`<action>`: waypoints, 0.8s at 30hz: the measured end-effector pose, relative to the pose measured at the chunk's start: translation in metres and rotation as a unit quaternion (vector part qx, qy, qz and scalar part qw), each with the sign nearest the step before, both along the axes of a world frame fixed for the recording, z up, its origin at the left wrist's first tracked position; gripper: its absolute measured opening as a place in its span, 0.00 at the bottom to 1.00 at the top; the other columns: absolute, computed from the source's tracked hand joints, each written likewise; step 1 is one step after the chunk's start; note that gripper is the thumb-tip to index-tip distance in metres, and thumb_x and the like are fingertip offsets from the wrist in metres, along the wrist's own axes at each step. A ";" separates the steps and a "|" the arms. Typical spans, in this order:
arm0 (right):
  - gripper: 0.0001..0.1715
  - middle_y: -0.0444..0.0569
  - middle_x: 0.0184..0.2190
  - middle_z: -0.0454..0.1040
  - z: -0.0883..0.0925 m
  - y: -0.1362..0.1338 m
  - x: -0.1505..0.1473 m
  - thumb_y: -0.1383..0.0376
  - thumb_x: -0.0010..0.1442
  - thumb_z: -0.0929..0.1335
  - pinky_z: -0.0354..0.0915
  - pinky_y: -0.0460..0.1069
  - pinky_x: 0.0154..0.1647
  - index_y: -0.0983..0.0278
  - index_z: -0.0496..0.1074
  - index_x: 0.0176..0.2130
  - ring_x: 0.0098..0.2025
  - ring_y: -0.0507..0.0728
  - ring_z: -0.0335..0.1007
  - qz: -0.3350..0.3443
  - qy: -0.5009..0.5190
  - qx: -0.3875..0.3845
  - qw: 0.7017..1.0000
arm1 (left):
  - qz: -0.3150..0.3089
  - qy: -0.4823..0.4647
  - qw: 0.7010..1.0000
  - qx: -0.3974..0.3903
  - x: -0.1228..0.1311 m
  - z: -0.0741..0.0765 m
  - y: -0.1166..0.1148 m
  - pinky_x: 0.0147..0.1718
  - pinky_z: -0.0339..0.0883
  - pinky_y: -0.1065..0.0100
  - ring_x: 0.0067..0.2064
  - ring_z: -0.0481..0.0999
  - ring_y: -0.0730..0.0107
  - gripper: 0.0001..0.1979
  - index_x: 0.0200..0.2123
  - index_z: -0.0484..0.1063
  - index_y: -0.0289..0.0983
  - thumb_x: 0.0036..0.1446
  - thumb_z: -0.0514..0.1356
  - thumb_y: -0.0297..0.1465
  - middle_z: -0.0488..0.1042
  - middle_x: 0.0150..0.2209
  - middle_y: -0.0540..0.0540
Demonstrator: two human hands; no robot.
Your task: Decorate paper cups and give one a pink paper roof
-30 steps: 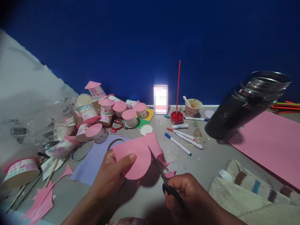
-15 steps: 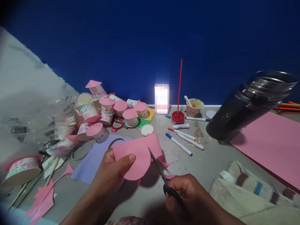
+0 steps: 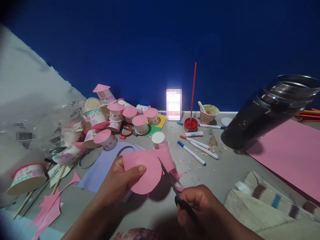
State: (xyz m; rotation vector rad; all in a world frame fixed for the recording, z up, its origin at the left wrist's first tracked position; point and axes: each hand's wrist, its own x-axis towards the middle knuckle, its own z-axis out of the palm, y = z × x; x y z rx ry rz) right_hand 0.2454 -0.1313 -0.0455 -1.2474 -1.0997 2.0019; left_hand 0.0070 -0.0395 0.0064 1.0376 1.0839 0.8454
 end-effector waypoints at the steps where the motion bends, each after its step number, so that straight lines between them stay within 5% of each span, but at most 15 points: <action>1: 0.33 0.40 0.17 0.60 0.000 0.000 -0.001 0.38 0.53 0.71 0.43 0.44 0.19 0.64 0.67 0.25 0.19 0.46 0.48 -0.003 0.000 0.002 1.000 | 0.000 0.000 1.000 -0.001 0.000 0.001 0.000 0.29 0.68 0.72 0.29 0.73 0.71 0.17 0.31 0.82 0.33 0.47 0.75 0.42 0.77 0.28 0.46; 7: 0.35 0.36 0.16 0.53 0.001 0.000 0.000 0.36 0.52 0.72 0.47 0.44 0.19 0.62 0.62 0.23 0.18 0.45 0.43 0.004 -0.006 0.004 1.000 | -0.003 0.001 1.000 0.000 -0.001 0.002 0.000 0.29 0.67 0.71 0.29 0.72 0.71 0.17 0.30 0.81 0.33 0.47 0.75 0.42 0.76 0.27 0.47; 14: 0.40 0.37 0.18 0.58 0.001 -0.004 0.000 0.30 0.49 0.72 0.50 0.44 0.20 0.63 0.63 0.26 0.20 0.45 0.47 -0.008 0.028 0.015 0.999 | -0.017 0.015 1.000 -0.002 -0.003 0.000 -0.001 0.29 0.67 0.70 0.29 0.72 0.69 0.18 0.30 0.80 0.32 0.46 0.75 0.42 0.76 0.27 0.46; 24: 0.30 0.37 0.16 0.59 0.004 -0.001 -0.003 0.42 0.49 0.74 0.48 0.44 0.19 0.63 0.66 0.24 0.19 0.46 0.50 -0.013 0.024 -0.041 0.999 | -0.021 0.002 1.000 -0.017 -0.003 0.003 -0.001 0.27 0.67 0.70 0.27 0.72 0.69 0.17 0.27 0.79 0.34 0.45 0.75 0.41 0.76 0.25 0.47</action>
